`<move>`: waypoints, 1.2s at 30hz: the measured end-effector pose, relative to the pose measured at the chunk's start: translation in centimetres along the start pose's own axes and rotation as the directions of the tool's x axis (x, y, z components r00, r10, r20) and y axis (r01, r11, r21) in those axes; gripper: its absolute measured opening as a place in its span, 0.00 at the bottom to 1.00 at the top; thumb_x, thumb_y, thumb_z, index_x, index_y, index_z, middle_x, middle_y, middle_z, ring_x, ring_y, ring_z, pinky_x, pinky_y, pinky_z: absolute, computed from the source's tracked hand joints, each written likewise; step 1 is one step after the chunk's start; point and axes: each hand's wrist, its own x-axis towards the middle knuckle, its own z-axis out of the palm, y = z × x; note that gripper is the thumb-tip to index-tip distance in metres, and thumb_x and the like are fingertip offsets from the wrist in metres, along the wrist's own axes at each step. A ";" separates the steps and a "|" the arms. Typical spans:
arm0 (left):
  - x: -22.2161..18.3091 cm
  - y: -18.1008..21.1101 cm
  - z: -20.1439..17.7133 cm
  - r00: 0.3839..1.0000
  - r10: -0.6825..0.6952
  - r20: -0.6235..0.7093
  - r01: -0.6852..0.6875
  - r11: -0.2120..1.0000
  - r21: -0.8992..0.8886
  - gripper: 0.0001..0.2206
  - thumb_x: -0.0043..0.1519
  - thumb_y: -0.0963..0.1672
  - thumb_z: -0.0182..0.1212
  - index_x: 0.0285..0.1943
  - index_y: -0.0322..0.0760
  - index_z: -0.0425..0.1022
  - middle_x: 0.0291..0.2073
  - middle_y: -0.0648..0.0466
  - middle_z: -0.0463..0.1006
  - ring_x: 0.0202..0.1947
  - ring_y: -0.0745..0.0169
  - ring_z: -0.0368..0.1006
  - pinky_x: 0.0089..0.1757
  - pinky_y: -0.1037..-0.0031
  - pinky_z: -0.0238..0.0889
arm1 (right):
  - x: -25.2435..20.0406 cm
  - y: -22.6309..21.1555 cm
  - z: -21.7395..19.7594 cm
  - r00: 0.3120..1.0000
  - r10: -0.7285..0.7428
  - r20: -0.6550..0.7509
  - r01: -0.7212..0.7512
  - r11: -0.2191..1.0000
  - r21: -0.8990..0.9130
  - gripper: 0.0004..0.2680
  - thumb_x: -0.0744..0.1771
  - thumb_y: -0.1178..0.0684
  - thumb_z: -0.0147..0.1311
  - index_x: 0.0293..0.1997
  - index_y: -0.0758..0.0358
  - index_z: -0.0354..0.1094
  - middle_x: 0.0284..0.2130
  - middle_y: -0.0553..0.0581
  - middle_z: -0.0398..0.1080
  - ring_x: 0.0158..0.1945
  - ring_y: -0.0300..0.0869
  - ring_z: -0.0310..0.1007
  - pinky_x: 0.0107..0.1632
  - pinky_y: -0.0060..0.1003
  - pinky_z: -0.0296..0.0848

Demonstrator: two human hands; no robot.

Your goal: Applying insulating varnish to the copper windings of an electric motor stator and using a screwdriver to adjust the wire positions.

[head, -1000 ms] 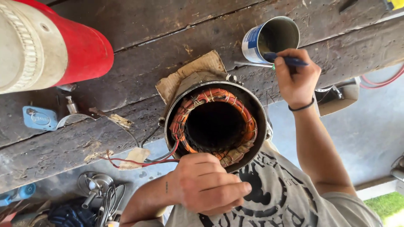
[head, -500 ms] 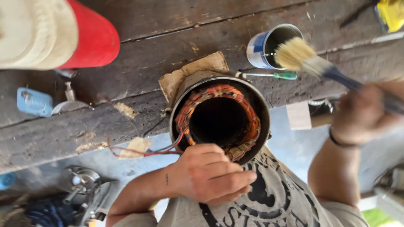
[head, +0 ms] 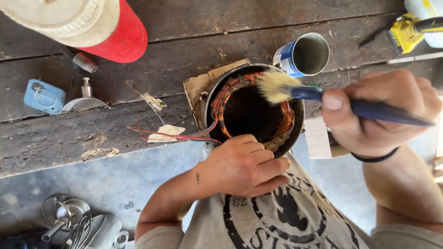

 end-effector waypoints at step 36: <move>0.3 4.1 3.5 0.707 -0.357 -0.611 0.232 0.933 -0.276 0.21 0.69 0.48 0.53 0.20 0.36 0.66 0.13 0.56 0.60 0.14 0.62 0.50 0.24 0.69 0.44 | 5.4 6.9 3.8 0.829 -0.557 -0.046 0.488 0.682 0.545 0.10 0.70 0.53 0.62 0.33 0.58 0.64 0.14 0.45 0.62 0.16 0.33 0.60 0.20 0.32 0.60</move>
